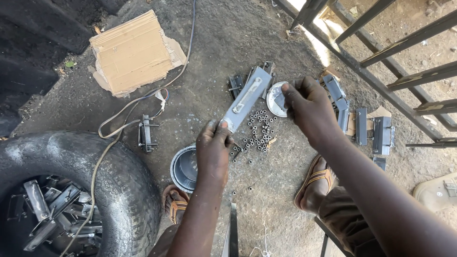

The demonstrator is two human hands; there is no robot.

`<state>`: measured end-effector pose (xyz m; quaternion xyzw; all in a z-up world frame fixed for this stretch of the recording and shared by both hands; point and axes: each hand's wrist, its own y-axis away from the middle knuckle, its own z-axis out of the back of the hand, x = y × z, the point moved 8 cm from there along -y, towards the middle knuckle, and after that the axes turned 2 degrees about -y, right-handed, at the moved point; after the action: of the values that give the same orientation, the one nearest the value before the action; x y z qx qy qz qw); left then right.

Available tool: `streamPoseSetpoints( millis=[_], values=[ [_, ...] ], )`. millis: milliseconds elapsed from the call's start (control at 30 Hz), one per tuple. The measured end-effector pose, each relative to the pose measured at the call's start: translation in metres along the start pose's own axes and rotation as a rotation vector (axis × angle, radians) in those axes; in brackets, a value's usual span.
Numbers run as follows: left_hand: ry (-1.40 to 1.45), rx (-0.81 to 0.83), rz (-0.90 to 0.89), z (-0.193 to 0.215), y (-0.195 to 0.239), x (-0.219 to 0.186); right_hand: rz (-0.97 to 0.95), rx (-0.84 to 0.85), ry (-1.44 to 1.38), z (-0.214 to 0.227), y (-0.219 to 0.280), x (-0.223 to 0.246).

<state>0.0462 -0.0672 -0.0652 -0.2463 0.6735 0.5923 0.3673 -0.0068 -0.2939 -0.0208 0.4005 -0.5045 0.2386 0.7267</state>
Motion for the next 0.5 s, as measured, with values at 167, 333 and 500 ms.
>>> streamPoseSetpoints(
  millis=[167, 333, 500],
  values=[
    [0.077, -0.062, -0.083, 0.018, -0.006, -0.016, 0.019, 0.040, 0.179, 0.006, -0.012, -0.009],
    [0.082, -0.089, -0.115, 0.035, -0.014, -0.018, -0.019, 0.143, 0.574, -0.008, -0.014, -0.039],
    [0.120, -0.105, -0.144, 0.047, -0.026, -0.010, -0.151, 0.430, 0.999, -0.041, -0.005, -0.118]
  ],
)
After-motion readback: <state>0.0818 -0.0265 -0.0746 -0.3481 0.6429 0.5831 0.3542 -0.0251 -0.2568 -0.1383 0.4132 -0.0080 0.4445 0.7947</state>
